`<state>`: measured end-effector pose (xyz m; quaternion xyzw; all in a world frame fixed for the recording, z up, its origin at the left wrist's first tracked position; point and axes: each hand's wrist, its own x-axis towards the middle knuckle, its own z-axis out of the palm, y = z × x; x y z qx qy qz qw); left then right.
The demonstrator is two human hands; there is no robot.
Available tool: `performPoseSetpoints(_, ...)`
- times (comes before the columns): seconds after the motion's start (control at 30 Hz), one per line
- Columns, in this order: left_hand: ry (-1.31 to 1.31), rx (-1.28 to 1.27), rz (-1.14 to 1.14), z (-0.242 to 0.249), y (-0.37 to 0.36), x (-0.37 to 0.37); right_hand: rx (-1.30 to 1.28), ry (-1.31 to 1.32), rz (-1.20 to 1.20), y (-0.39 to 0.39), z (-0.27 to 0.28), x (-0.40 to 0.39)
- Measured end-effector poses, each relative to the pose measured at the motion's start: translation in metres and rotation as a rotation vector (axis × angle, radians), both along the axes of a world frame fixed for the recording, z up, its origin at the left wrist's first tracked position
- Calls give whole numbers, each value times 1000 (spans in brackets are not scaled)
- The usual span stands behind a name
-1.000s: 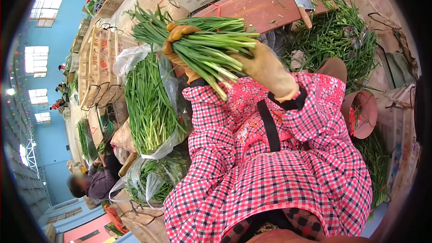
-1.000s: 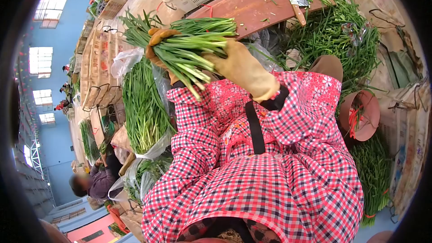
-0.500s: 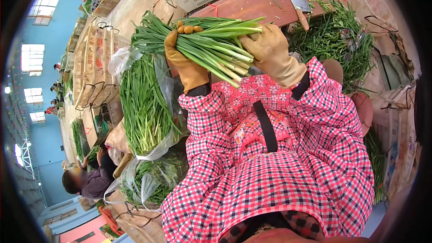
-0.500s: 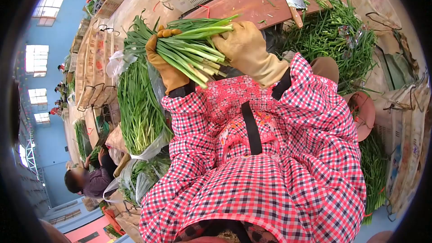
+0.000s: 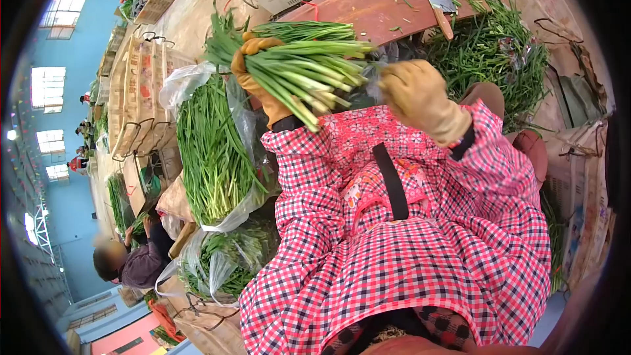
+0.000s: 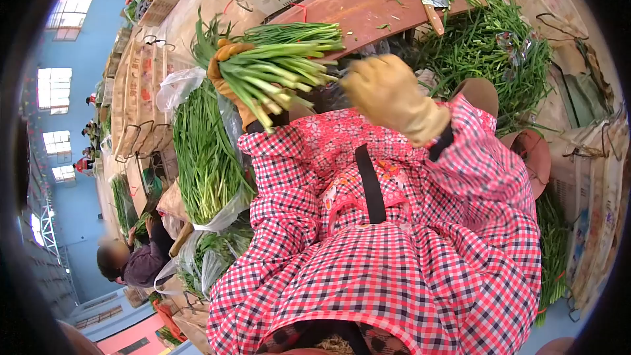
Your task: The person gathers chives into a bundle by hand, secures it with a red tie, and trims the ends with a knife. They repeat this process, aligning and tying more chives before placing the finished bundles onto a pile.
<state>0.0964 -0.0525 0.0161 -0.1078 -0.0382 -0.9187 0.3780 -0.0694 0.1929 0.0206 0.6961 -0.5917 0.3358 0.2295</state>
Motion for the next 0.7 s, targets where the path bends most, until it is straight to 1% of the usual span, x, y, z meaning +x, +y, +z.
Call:
performPoseSetpoints(0.03,6,47,-16,8,-1,6,46,-30,-47,12,-17,-8)
performPoseSetpoints(0.07,161,72,-100,16,5,3,223,-81,-171,21,-40,-22)
performPoseSetpoints(0.1,108,15,-51,9,-5,8,202,-312,-189,24,-40,-31)
performPoseSetpoints(0.13,56,-41,-4,11,-10,7,182,-541,-206,24,-27,-38)
performPoseSetpoints(0.17,-24,-106,99,8,-5,7,199,-571,-178,23,-9,-43)
performPoseSetpoints(0.2,-105,-172,193,16,6,1,215,-601,-159,17,26,-41)
performPoseSetpoints(0.23,-202,-307,268,16,4,-4,224,-625,-144,8,49,-36)
performPoseSetpoints(0.33,-543,-536,449,32,15,-33,163,-379,-106,-29,64,-15)
performPoseSetpoints(0.37,-638,-566,486,38,22,-42,176,-327,-144,-42,55,-9)
performPoseSetpoints(0.43,-713,-576,440,64,47,-54,206,-229,-218,-65,19,-2)
performPoseSetpoints(0.47,-755,-577,422,68,58,-58,251,-316,-193,-70,5,-9)
performPoseSetpoints(0.5,-897,-856,633,62,62,-60,297,-408,-167,-74,-2,-16)
performPoseSetpoints(0.53,-933,-924,707,58,68,-61,344,-501,-140,-76,-8,-22)
performPoseSetpoints(0.57,-971,-989,786,54,76,-58,448,-581,-70,-75,-12,-27)
performPoseSetpoints(0.63,-896,-891,797,48,78,-49,367,-581,53,-70,-17,-26)
performPoseSetpoints(0.67,-780,-724,729,43,75,-43,326,-580,119,-70,-18,-24)
performPoseSetpoints(0.7,-665,-555,662,39,74,-34,376,-678,171,-69,-19,-17)
